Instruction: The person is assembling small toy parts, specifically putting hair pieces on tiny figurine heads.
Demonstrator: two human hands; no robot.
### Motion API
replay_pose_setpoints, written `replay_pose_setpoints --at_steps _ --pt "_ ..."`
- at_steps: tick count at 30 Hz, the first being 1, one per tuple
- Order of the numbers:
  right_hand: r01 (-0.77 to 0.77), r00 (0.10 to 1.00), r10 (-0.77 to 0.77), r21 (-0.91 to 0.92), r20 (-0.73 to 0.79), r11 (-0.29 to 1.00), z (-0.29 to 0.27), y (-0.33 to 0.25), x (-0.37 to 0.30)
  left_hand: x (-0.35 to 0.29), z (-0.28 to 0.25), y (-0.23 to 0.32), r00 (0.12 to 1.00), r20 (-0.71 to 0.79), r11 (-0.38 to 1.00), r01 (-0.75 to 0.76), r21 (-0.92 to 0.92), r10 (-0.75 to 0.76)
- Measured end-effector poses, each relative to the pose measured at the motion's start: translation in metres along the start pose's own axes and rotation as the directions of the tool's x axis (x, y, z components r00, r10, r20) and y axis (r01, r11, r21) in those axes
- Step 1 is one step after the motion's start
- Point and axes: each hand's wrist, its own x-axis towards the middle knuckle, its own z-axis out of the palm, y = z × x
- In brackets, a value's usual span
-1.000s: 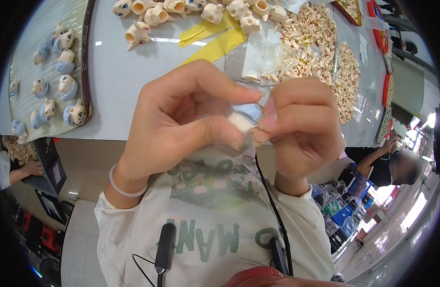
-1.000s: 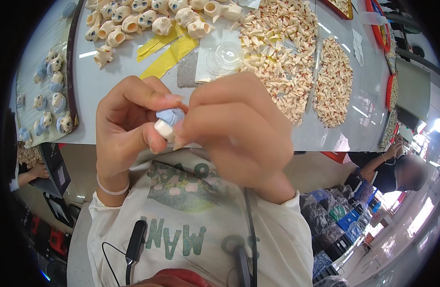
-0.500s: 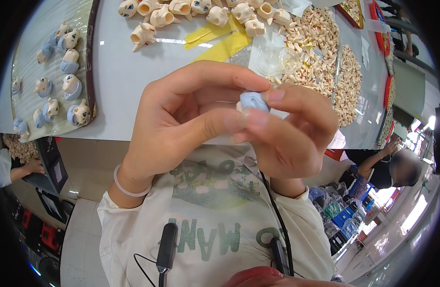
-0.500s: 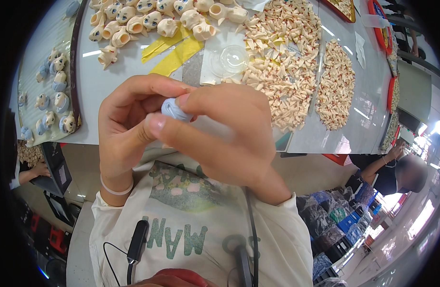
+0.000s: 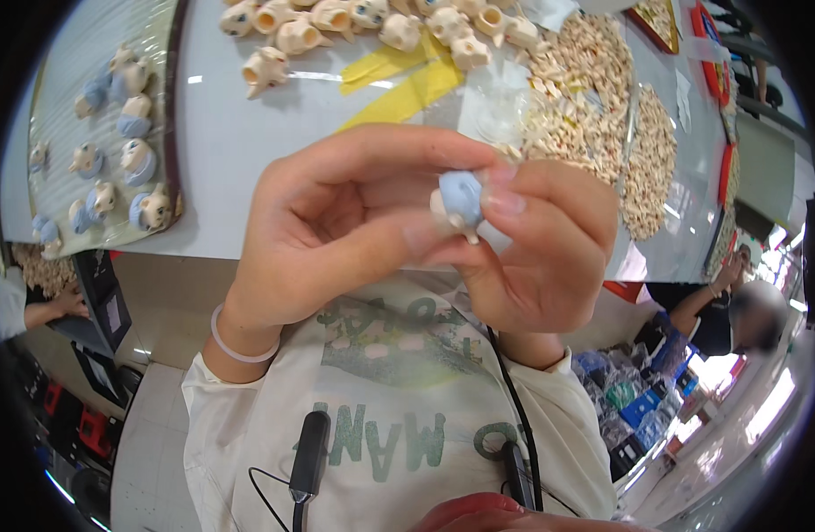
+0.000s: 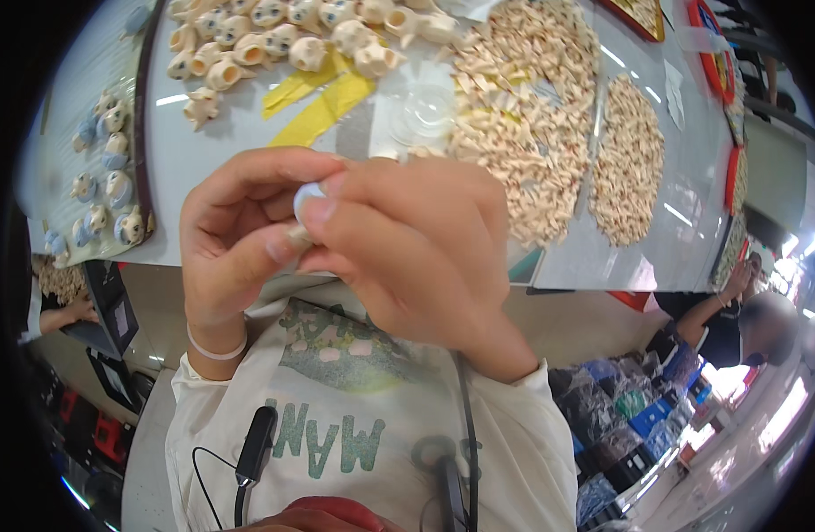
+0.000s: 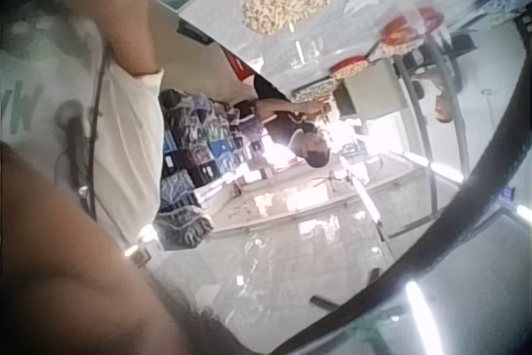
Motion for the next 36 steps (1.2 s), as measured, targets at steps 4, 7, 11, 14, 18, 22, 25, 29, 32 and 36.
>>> replay_pose_setpoints --at_steps 4,7,11,14,18,22,25,29,32,36 --pt "0.034 0.999 -0.037 -0.102 -0.02 0.994 -0.001 -0.01 -0.007 -0.004 0.0 -0.006 0.998 0.056 0.999 -0.033 -0.01 0.034" --pt "0.037 0.992 -0.023 -0.103 0.128 0.994 -0.011 -0.016 -0.014 -0.003 -0.007 -0.009 0.99 0.127 0.998 -0.063 0.031 0.058" --pt "-0.015 0.988 0.017 -0.014 0.156 1.0 -0.017 -0.019 -0.022 -0.005 -0.011 -0.002 0.973 0.126 0.967 -0.21 0.144 0.192" --pt "-0.035 0.991 0.036 -0.013 0.125 0.999 -0.023 -0.018 -0.026 -0.007 -0.022 0.034 0.942 0.098 0.858 -0.332 0.393 0.32" --pt "-0.082 0.969 0.079 0.004 0.234 0.997 -0.025 -0.015 -0.043 -0.011 -0.046 0.088 0.839 -0.098 0.57 -0.273 0.775 0.535" --pt "-0.052 0.977 0.051 -0.004 0.206 0.999 -0.019 -0.012 -0.038 -0.004 -0.052 0.122 0.778 -0.116 0.425 -0.206 0.881 0.617" --pt "-0.027 0.979 0.031 -0.022 0.202 0.999 -0.019 -0.011 -0.04 0.02 -0.059 0.147 0.858 -0.065 0.353 -0.141 0.925 0.51" --pt "-0.019 0.974 0.032 -0.061 0.224 0.998 -0.021 -0.014 -0.038 0.124 -0.05 0.19 0.998 0.007 0.154 -0.018 0.988 0.068" --pt "0.003 0.976 0.014 -0.076 0.217 0.997 -0.02 -0.018 -0.038 0.18 -0.056 0.202 0.982 0.026 0.225 -0.068 0.972 0.186" --pt "-0.019 0.987 0.035 -0.102 0.156 0.995 -0.018 -0.016 -0.043 0.226 -0.075 0.19 0.943 0.079 0.219 -0.156 0.963 0.323"
